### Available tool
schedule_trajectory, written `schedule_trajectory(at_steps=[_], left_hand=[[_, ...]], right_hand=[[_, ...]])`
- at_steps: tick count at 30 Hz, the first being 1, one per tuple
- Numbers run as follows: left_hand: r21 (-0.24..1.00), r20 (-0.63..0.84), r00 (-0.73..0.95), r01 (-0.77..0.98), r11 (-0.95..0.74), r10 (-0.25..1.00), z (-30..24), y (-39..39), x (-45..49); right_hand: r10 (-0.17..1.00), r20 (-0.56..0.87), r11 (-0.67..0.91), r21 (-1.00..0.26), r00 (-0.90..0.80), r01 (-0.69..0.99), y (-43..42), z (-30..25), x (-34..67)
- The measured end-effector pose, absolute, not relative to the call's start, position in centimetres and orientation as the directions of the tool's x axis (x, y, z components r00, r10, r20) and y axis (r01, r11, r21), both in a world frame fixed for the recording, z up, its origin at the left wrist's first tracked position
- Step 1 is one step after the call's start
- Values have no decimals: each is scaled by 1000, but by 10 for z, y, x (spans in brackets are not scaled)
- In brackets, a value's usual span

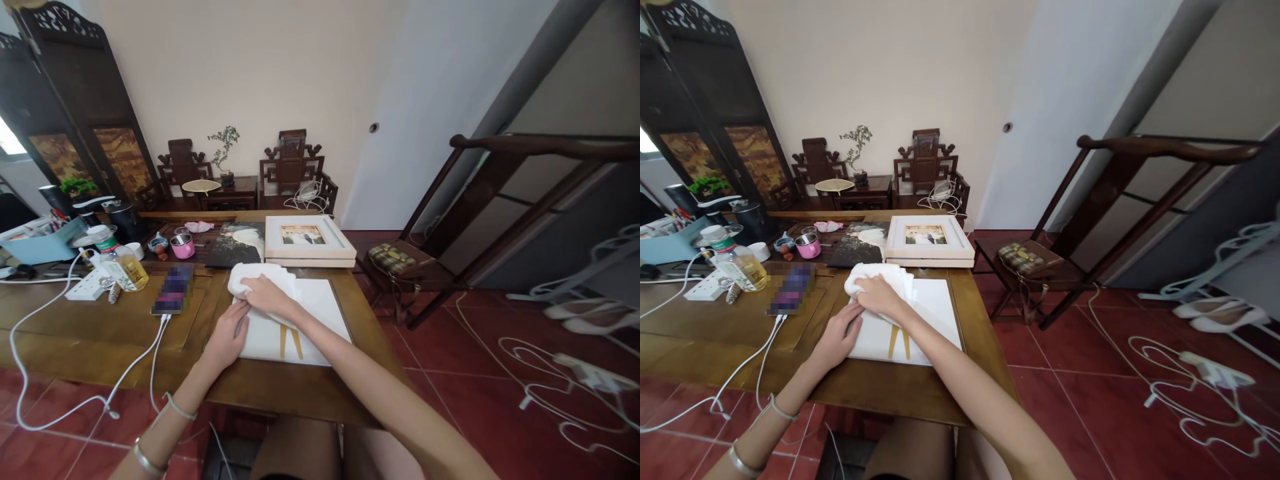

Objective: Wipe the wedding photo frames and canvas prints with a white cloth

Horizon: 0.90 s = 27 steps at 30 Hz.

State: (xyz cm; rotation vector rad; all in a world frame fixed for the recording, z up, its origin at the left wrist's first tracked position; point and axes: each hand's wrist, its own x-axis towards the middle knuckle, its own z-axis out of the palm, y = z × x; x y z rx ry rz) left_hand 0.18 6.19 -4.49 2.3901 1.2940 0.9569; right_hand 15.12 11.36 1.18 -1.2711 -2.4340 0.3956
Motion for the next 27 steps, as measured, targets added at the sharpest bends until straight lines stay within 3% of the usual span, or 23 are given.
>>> schedule_trajectory(at_steps=[10,15,20,27], left_hand=[[508,413,384,656,-558,826,-51,62,2],[508,398,382,665,-547,834,-51,62,2],[505,396,385,667,-548,833,-52,62,3],[528,410,372,648,-549,833,-54,63,3]], right_hand=[[935,198,354,-462,-294,813,78,-9,263],[919,87,382,-434,-385,816,4,-7,276],[863,-68,409,-487,-501,772,-60,7,286],[923,25,344,-496,-383,797,1,-13,299]])
